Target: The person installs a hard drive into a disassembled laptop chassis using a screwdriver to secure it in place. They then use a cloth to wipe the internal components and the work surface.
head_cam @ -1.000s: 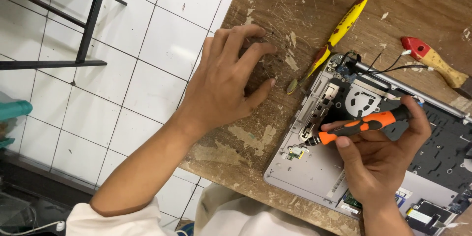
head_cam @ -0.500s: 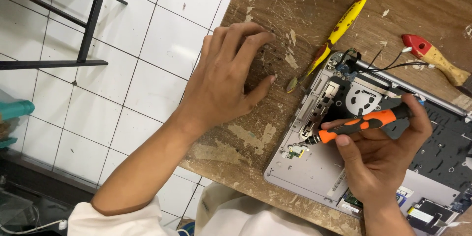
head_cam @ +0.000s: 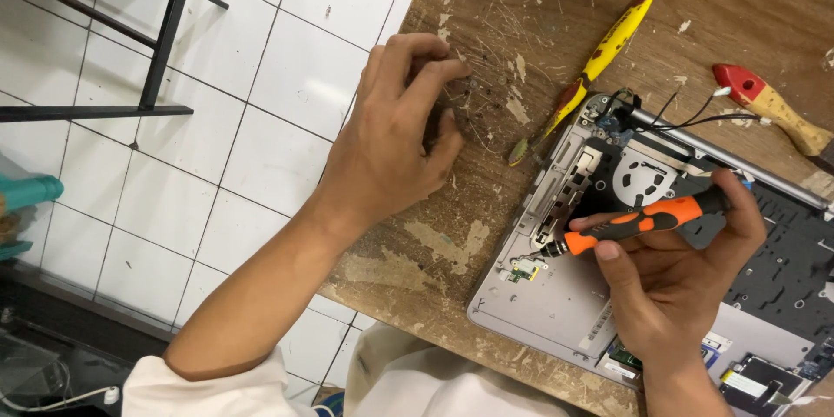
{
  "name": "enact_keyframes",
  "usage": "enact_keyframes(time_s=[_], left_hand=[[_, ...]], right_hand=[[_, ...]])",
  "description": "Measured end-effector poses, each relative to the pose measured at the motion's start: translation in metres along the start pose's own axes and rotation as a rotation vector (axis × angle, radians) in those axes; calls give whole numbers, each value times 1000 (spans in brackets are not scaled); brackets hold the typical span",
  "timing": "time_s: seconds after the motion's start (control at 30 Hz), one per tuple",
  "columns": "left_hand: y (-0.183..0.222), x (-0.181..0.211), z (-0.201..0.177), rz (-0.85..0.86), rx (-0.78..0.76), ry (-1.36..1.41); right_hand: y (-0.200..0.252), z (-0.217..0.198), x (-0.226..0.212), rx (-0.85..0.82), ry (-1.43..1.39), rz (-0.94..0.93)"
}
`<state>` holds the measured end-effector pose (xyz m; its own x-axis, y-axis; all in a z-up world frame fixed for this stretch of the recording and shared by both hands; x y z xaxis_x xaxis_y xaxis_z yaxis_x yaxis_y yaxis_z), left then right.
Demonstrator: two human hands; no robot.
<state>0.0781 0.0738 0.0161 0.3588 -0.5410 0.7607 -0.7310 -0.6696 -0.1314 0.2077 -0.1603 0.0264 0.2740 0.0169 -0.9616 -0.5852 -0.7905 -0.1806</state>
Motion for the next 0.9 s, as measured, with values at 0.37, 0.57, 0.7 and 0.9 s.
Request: enact_keyframes(time_s=[0.37,0.57,0.7,0.9], left_hand=[[2,2,-2,30,27,-45],[1,6,-5,53,68,-23],[0,6,-8,59,100,14],[1,5,-7,25,100,-4]], right_hand=[[1,-1,2,21,-9,17],[1,0,0,22,-15,-2],[0,0,-3,0,21,-28],[2,-1,0,20,-43,-21]])
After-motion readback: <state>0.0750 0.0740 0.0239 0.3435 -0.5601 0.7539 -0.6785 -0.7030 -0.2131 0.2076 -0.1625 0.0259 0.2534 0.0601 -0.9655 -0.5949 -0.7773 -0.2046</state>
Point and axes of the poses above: each hand's wrist, its own y-axis away from the middle knuckle, its own z-axis out of the palm, x = y × z, the point moved 8 cm from there along -y, towards the middle knuckle, and after that the axes turned 15 degrees about -z, right-handed, at the moved point
